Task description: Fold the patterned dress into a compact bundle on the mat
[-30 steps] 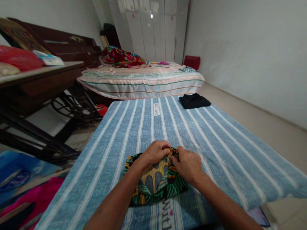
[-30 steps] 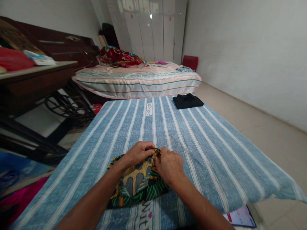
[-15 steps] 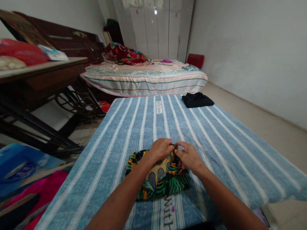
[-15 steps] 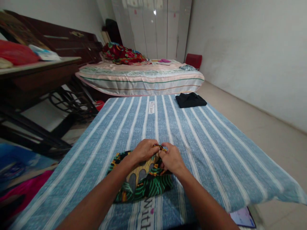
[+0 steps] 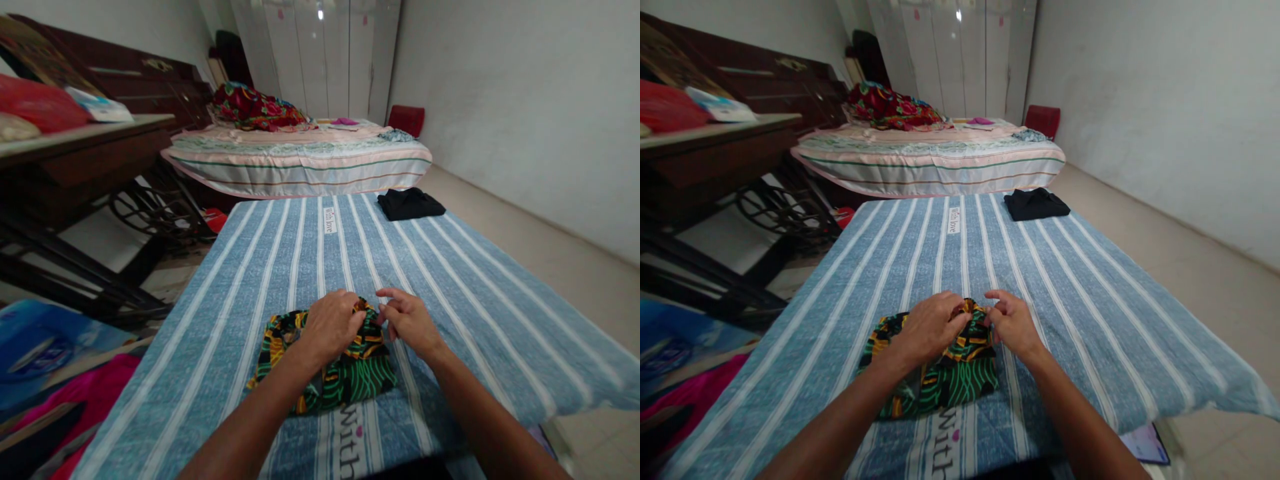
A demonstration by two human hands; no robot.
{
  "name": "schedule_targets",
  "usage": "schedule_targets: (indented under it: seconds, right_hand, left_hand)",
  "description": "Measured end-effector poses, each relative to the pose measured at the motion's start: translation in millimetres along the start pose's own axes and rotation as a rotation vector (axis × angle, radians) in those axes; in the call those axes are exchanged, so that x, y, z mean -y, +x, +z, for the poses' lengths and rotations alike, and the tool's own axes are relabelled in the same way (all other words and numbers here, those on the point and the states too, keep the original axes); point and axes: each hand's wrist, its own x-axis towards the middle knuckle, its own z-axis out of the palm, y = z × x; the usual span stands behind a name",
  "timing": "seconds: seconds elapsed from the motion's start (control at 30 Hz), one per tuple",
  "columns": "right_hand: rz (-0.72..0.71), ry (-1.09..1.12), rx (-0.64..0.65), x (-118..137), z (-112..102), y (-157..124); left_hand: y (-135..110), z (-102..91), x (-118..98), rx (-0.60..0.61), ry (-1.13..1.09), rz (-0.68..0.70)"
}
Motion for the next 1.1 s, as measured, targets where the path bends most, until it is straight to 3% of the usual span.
schedule_targets:
  seconds: [0.07,0.17,0.23,0.3,0.47,0.6,0.7,0.83,0.97,1.1]
  right_hand:
    - [-0.086,-0.073,-0.017,-3.9,-5.2,-0.8]
    - [-0.353,-0.3,-0.006,-3.6,-9.9,-0.8]
    - [-0.532,-0.466,0.06,0.3,-11.3,2.4]
    - [-0.623,-0.577,0.161,4.6,-11.2,9.6]
    - [-0.607,-0.654,0.326,6.9,-5.2,37.3]
    - [-0.544,-0.669,0.211,3.8,-0.8,44.9]
    - [-0.614,-0.657,0.165,4.4,-0.6,36.0]
    - [-0.801,-0.675,0.212,6.2,-0.7,25.4]
    - [-0.736,-0.739,0.249,2.3,1.1,30.9]
    - [-0.717,-0.74,0.241,0.3,2.7,31.2]
  left_hand:
    - [-11.8,1.5,-10.9,0.066,0.005,-0.031]
    - [-24.5,10.2,-22.3,0.108,0.059,-0.07]
    - [-28.1,15.4,-24.4,0.113,0.073,-0.07]
    - [-27.9,17.4,-21.9,0.113,0.034,-0.101]
    - [-20.8,13.9,-2.1,0.085,-0.296,-0.127]
    - [-19.7,15.6,13.8,0.071,-0.47,-0.089]
    - [-21.1,19.4,19.6,0.084,-0.561,-0.01]
    - [-19.1,23.2,22.7,0.139,-0.686,0.044]
    - [-18.9,24.4,25.4,0.175,-0.763,0.007]
    - [-28.6,24.0,24.7,0.111,-0.739,-0.017]
